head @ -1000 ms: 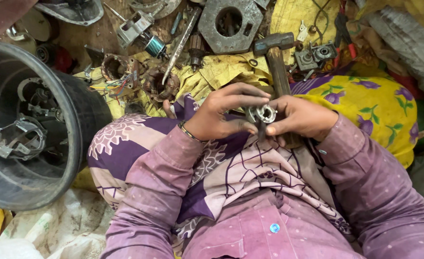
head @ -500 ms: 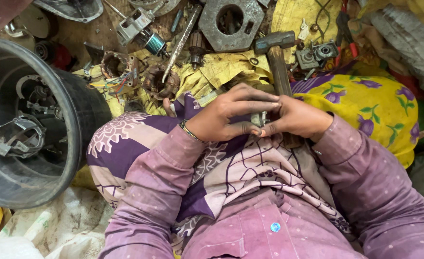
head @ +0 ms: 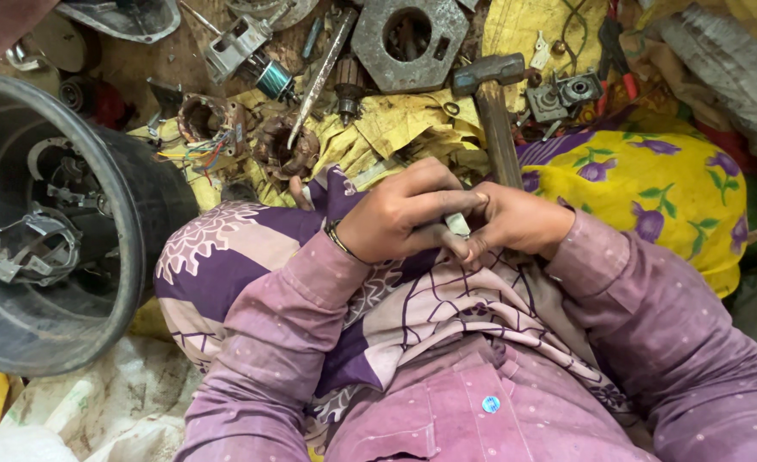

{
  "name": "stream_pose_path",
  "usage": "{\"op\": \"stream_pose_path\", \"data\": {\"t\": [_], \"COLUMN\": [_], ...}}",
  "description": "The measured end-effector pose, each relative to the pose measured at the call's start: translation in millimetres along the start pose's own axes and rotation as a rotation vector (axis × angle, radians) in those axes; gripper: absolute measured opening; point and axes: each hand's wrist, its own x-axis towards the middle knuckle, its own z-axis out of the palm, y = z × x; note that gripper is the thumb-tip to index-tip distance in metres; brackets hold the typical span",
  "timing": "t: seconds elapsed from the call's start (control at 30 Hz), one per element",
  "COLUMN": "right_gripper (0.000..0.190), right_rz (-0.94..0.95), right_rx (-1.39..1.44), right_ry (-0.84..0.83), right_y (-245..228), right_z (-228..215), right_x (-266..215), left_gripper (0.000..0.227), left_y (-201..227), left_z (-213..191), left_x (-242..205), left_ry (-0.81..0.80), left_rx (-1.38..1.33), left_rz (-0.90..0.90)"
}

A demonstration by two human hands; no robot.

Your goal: The person sits on the floor and repairs small electric motors. They use a hammer to strike a metal part, then insert a rotor into a stator housing. Later, they use a screwdriver to adjust internal components of another motor.

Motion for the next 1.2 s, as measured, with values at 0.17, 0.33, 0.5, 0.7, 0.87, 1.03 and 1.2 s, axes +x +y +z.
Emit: {"op": "stream_pose_path", "data": {"t": [0.17,0.33,0.5,0.7,0.87,1.03,1.2], "right_gripper": [0.023,0.024,0.024,0.024,0.022,0.025,0.044], "right_rz": [-0.086,-0.134,-0.16,-0.143,-0.147,-0.101,-0.174], "right_rx": [-0.048,-0.125,-0.174,-0.254,-0.307,-0.247,-0.275], "right_ry": [-0.009,-0.083,-0.094,-0.033,-0.021,-0.057,0.125], "right_y": [5.4,6.5,3.2,-4.3,1.8,2.1,-9.1], "right_z": [4.5,7.5,16.6,23.4,19.9,2.8,-5.2], "right_x": [0.6,0.9,-1.9,-5.5,-4.8,3.3,1.3], "left_gripper": [0.044,0.042,0.043,0.042,0.042,0.034,0.023], "left_y": [-0.1,3.4,9.9,10.7,8.0,-7.4,-24.8], "left_z": [-5.1,-10.0,-7.9,-5.9,-2.0,6.6,14.3], "left_x": [-1.3,-1.8,-4.7,-6.9,-10.2,-10.3,-15.6], "left_ry": [0.034,0.008,-0.011,-0.013,-0.017,0.079,0.288], "left_rx": [-0.128,-0.176,-0.171,-0.192,-0.196,-0.264,-0.431], "left_rz": [0.003,0.029,0.005,0.003,-0.007,-0.162,-0.375]}}
